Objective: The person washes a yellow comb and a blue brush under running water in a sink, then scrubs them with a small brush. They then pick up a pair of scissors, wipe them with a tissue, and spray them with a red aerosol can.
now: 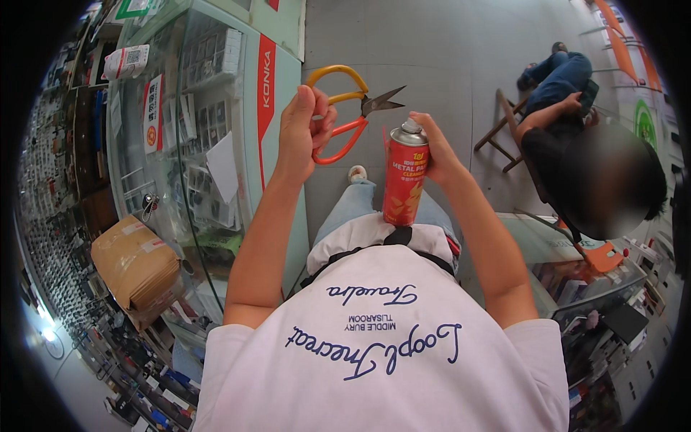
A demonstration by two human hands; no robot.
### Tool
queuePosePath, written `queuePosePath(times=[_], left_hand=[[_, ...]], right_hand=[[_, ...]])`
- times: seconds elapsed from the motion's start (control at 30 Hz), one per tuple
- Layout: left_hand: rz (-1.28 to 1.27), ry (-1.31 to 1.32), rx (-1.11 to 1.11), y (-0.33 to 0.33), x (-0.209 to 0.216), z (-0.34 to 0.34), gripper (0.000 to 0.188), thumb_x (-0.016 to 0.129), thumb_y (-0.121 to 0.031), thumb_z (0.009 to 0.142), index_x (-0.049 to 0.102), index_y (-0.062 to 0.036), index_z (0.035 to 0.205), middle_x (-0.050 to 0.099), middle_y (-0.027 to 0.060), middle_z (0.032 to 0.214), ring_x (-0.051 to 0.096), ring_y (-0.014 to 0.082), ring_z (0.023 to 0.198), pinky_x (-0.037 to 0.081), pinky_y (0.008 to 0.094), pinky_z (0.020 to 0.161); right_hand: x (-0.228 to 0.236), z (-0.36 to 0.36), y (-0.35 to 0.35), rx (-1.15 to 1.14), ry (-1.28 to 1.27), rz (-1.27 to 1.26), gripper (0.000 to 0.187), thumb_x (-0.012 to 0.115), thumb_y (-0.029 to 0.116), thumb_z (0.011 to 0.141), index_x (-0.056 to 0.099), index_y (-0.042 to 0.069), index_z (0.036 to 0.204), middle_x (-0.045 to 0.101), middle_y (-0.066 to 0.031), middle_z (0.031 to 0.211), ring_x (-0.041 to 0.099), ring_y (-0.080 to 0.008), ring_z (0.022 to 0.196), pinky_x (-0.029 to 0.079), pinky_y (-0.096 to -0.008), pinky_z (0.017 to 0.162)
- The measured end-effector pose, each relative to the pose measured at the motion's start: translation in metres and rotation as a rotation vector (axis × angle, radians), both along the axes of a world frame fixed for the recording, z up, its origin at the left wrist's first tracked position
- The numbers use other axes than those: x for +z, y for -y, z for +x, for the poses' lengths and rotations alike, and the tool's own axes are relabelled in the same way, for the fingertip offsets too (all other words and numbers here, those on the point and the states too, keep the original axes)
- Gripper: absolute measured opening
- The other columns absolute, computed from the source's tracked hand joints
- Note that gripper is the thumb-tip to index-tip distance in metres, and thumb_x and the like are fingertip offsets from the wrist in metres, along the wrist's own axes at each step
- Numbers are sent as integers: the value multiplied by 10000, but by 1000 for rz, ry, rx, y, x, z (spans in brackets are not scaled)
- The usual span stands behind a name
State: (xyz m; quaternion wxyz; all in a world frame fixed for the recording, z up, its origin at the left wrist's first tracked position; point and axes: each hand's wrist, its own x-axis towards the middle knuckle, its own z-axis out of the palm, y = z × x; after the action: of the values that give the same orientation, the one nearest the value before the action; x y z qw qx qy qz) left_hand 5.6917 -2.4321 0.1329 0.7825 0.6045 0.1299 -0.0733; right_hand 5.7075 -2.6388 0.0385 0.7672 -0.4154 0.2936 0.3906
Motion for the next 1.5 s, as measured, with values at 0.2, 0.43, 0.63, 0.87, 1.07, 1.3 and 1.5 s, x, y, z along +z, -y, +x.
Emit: queuePosePath(times=[0.2, 0.43, 0.63, 0.87, 1.07, 1.3, 1.5], left_hand=[[60, 0, -25, 18, -6, -2, 445, 333, -531, 860, 386, -119, 700, 409, 0, 571, 228, 13, 370, 182, 154, 335], [91, 28, -10, 34, -11, -7, 437, 332, -523, 864, 386, -119, 708, 411, -2, 586, 219, 11, 372, 164, 147, 330], [100, 55, -5, 37, -11, -8, 423, 329, -508, 871, 388, -119, 717, 413, -3, 591, 213, 9, 369, 154, 140, 330], [80, 4, -22, 25, -11, -9, 417, 324, -497, 878, 391, -120, 713, 402, -5, 576, 209, 9, 370, 146, 143, 331], [106, 21, -39, 26, -21, -5, 415, 323, -495, 878, 397, -121, 713, 389, -13, 566, 211, 7, 377, 148, 138, 332], [97, 43, -52, 29, -23, 1, 412, 326, -494, 877, 403, -121, 719, 386, -19, 566, 213, 4, 380, 151, 132, 332], [85, 59, -78, 31, -25, 6, 413, 322, -493, 879, 404, -122, 716, 388, -23, 564, 220, 2, 377, 150, 134, 328]], right_hand=[[22, -5, -1, -32, -6, -68, 467, 605, 403, 704, 431, 117, 1030, 548, -75, 837, 583, -184, 757, 479, -349, 697], [22, -6, 3, -59, -21, -101, 475, 593, 394, 719, 436, 108, 1063, 526, -71, 890, 571, -180, 773, 480, -346, 697], [19, -6, 2, -91, -24, -146, 430, 589, 412, 717, 470, 92, 979, 556, -75, 831, 579, -182, 730, 481, -335, 667], [9, -6, 9, -149, 10, -90, 434, 601, 428, 703, 506, 84, 950, 564, -90, 824, 573, -168, 725, 466, -318, 659], [40, -3, -4, -40, 7, -135, 476, 601, 431, 702, 469, 126, 1043, 541, -84, 902, 567, -178, 798, 471, -334, 716], [49, -3, -11, -50, 20, -149, 390, 559, 358, 749, 471, 13, 907, 559, -143, 784, 592, -219, 663, 511, -356, 605], [44, -3, -12, -57, -4, -126, 374, 552, 346, 754, 473, 9, 896, 565, -151, 777, 597, -231, 666, 513, -352, 597]])
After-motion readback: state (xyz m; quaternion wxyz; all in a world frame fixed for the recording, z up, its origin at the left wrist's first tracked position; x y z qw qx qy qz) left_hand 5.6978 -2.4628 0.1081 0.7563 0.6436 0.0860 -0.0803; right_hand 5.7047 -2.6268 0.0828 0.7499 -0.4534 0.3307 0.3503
